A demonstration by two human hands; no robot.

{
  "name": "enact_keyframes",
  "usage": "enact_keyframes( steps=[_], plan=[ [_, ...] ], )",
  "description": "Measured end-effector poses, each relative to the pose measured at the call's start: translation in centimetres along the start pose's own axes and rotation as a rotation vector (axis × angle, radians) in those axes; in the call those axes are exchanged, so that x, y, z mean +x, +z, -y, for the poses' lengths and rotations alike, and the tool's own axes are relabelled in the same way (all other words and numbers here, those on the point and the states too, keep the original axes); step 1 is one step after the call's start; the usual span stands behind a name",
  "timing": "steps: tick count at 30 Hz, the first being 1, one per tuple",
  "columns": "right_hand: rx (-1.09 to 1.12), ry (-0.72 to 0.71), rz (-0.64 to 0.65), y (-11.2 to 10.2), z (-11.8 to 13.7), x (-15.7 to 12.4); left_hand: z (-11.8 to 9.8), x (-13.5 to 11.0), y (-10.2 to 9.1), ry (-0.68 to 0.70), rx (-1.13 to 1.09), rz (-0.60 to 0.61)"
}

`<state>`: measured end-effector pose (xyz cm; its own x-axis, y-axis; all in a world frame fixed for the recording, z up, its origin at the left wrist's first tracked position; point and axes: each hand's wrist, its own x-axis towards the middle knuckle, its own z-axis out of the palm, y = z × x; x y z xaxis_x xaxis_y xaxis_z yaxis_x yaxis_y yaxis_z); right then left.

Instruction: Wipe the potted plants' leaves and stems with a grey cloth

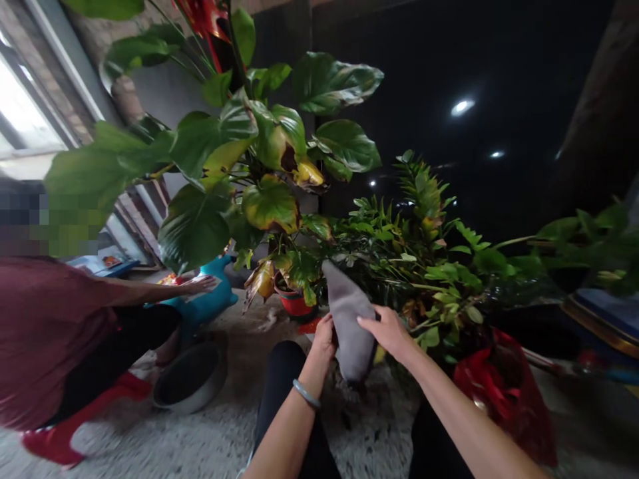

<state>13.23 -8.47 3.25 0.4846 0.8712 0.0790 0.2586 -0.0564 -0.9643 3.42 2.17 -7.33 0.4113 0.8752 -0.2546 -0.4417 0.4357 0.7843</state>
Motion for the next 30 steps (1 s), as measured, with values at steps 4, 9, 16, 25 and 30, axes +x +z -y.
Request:
enact_keyframes(
  steps=[4,9,16,25,30],
  plan=[
    [-0.069,0.085,0.097,-3.4,-0.8,-4.8,-0.5,-1.2,0.1,-0.083,-0.033,-0.054],
    [-0.266,0.456,0.183,-9.3,-1.1,-9.5,-1.7,-2.4,1.1,-0.124,0.033,-0.136],
    [-0.578,0.47,0.187,-9.9,-3.8,-13.4,-2.0,0.2,1.4,0.073,0.32,-0.252],
    [-0.736,0.467,0.286,-12.7,-3.8,-15.9,-1.4,0.3,1.8,0.702,0.811,-0.401],
    [-0.697,0.347,0.204,-15.5,-4.4,-15.4,-1.2,0.3,2.4,0.739,0.863,-0.322]
  ],
)
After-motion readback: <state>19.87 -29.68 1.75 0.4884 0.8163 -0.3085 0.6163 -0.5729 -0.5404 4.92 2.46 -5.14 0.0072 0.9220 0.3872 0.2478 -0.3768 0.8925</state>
